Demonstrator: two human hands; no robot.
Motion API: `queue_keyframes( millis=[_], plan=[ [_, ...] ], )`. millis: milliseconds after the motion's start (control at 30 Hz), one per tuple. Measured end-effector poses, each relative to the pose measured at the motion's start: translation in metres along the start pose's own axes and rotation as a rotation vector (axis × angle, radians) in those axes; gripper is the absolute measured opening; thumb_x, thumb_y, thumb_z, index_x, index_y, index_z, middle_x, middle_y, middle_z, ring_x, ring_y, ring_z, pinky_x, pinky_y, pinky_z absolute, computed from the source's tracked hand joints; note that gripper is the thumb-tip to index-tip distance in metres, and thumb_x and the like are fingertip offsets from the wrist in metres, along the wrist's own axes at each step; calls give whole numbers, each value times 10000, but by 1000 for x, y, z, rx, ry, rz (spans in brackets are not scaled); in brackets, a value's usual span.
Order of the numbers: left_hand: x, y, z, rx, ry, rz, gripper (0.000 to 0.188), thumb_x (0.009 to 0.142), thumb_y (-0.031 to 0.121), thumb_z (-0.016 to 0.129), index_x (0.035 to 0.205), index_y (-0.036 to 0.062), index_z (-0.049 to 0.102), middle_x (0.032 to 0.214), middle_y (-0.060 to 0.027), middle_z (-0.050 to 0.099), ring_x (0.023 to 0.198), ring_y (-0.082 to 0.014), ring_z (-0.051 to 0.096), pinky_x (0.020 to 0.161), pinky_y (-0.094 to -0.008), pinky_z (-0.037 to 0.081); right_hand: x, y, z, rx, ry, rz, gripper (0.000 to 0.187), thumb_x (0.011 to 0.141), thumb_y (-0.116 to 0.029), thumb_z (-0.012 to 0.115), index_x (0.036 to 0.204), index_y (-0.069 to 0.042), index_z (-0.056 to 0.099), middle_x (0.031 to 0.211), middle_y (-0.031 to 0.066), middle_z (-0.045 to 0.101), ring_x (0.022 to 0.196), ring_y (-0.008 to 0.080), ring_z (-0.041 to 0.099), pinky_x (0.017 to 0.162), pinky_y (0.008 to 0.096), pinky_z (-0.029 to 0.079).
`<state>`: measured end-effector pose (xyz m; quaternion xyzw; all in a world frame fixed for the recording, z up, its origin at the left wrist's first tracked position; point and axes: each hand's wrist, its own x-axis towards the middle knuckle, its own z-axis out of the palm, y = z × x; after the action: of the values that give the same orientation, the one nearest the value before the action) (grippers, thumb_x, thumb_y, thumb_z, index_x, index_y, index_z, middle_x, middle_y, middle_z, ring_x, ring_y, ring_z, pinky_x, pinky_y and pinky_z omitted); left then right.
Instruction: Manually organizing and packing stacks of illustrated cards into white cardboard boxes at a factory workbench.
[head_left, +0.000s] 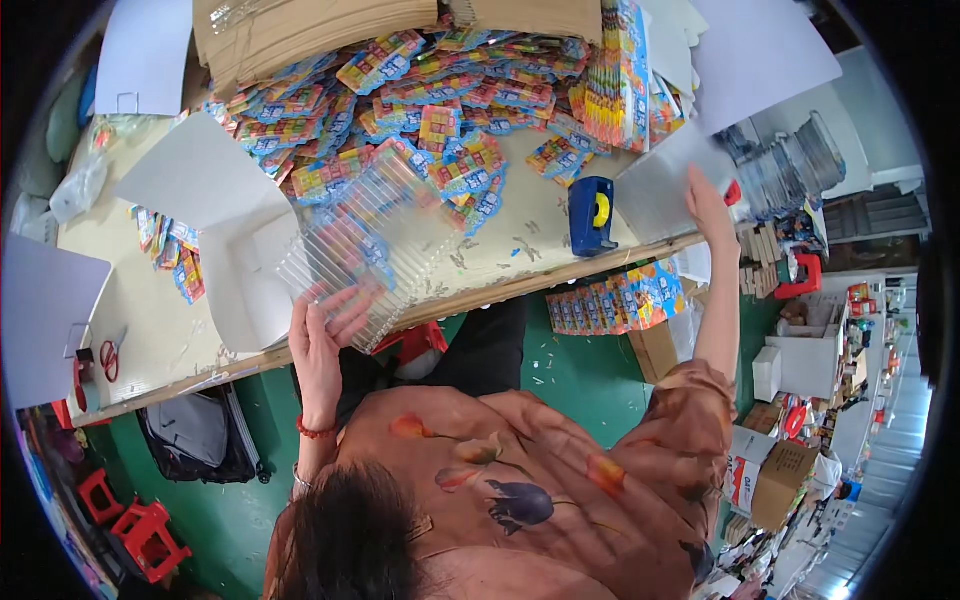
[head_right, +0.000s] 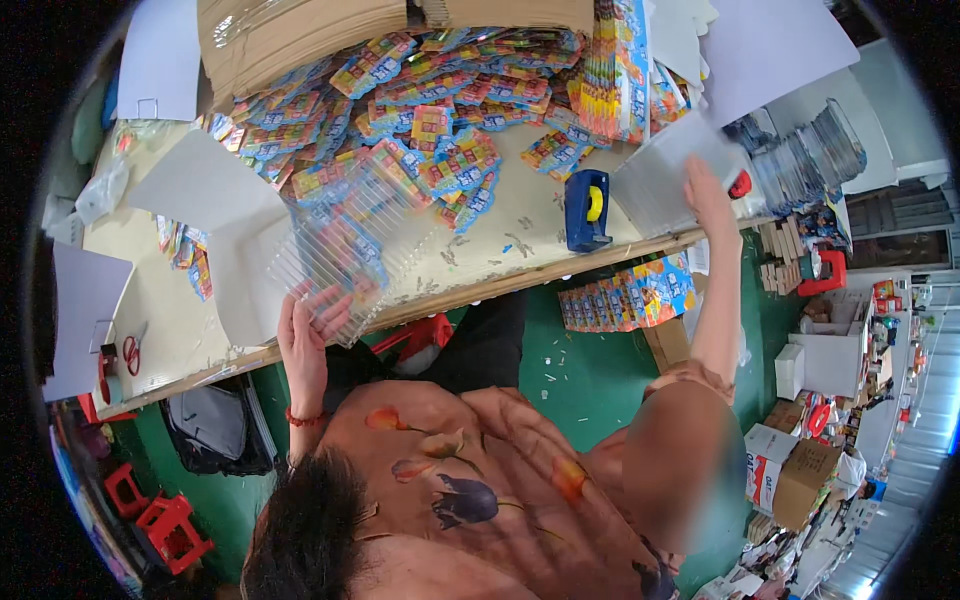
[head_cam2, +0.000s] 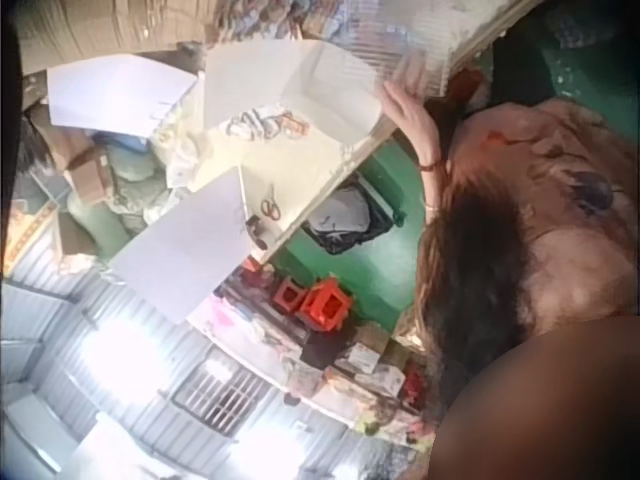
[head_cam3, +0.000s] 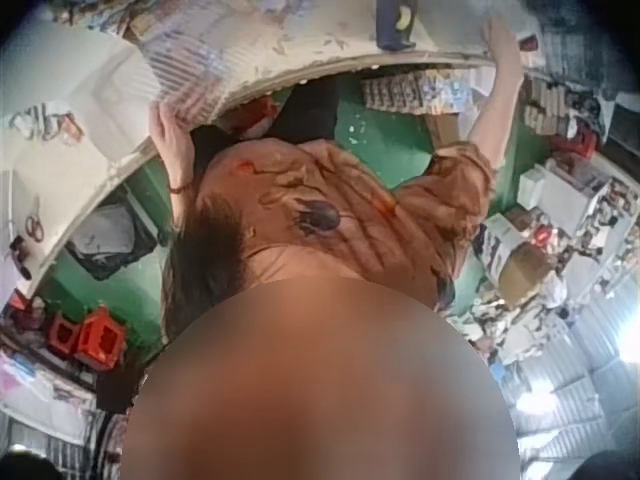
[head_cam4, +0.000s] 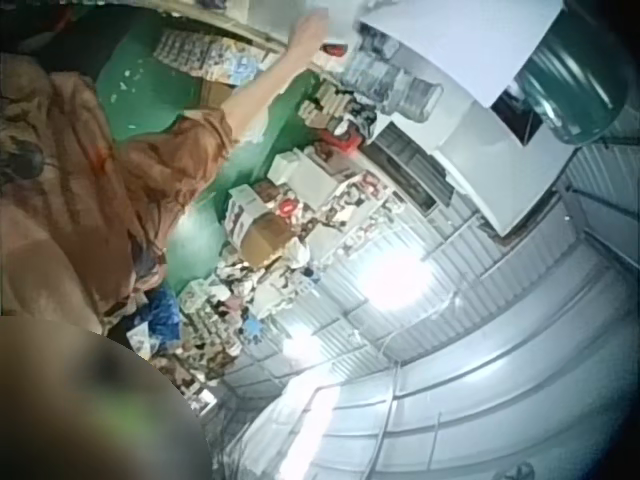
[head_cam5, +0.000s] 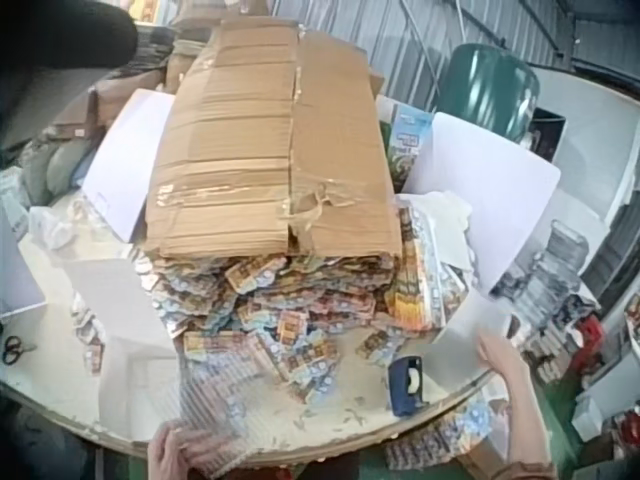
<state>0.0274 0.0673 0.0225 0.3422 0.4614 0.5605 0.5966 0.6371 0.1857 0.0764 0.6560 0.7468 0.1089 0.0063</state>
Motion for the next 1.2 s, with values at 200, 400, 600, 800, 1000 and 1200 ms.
queue_keyframes(
  millis=[200, 400, 600, 800, 1000, 1200],
  plan=[
    [-11, 15, -4, -37, 66, 46, 381, 1031, 229, 334, 1319, -17, 372, 1184, -223, 564, 1055, -316, 617, 877, -355, 526, 17, -10, -3, 174, 116, 22, 274, 896, -99, 471, 1143, 8, 523, 997, 258, 597, 927, 420, 579, 776, 460, 458],
    [-4, 22, 2, -89, 160, 112, 384, 1032, 229, 326, 1327, -14, 364, 1201, -234, 561, 1067, -314, 612, 881, -358, 516, 23, -117, -45, 230, 296, 84, 356, 916, -195, 560, 1218, -12, 519, 1180, 185, 588, 1129, 333, 545, 953, 397, 417],
    [-11, 21, -14, -156, 199, 159, 379, 1033, 226, 320, 1318, -20, 362, 1185, -232, 568, 1057, -314, 619, 876, -362, 524, 43, -397, -51, 1258, 179, -196, 599, 848, -115, 657, 1366, -42, 365, 1388, 145, 421, 1148, 253, 544, 954, 354, 430],
    [-24, 38, -44, -137, 281, 243, 399, 1034, 281, 315, 1312, -3, 350, 1202, -230, 559, 1059, -303, 616, 900, -360, 511, 109, -478, -38, 1937, -529, -6, 594, 836, -73, 675, 1354, -48, 386, 1238, 148, 534, 983, 235, 628, 785, 329, 529],
    [-20, 34, -87, 81, 539, 253, 533, 1001, 228, 448, 1451, 65, 215, 1321, -177, 498, 1167, -258, 541, 948, -353, 458, 108, -507, -81, 1896, -53, -405, 180, 870, 4, 606, 1049, -8, 596, 961, 123, 679, 814, 210, 684, 747, 306, 548],
    [-8, 45, -108, 1285, 764, 536, 673, 889, 83, 574, 1452, 44, 207, 1399, -221, 367, 1236, -344, 443, 1030, -416, 362, 88, -528, -55, 1069, 646, -1011, 264, 772, 79, 587, 1012, -33, 591, 1120, 132, 628, 987, 286, 641, 817, 340, 549]
  ],
)
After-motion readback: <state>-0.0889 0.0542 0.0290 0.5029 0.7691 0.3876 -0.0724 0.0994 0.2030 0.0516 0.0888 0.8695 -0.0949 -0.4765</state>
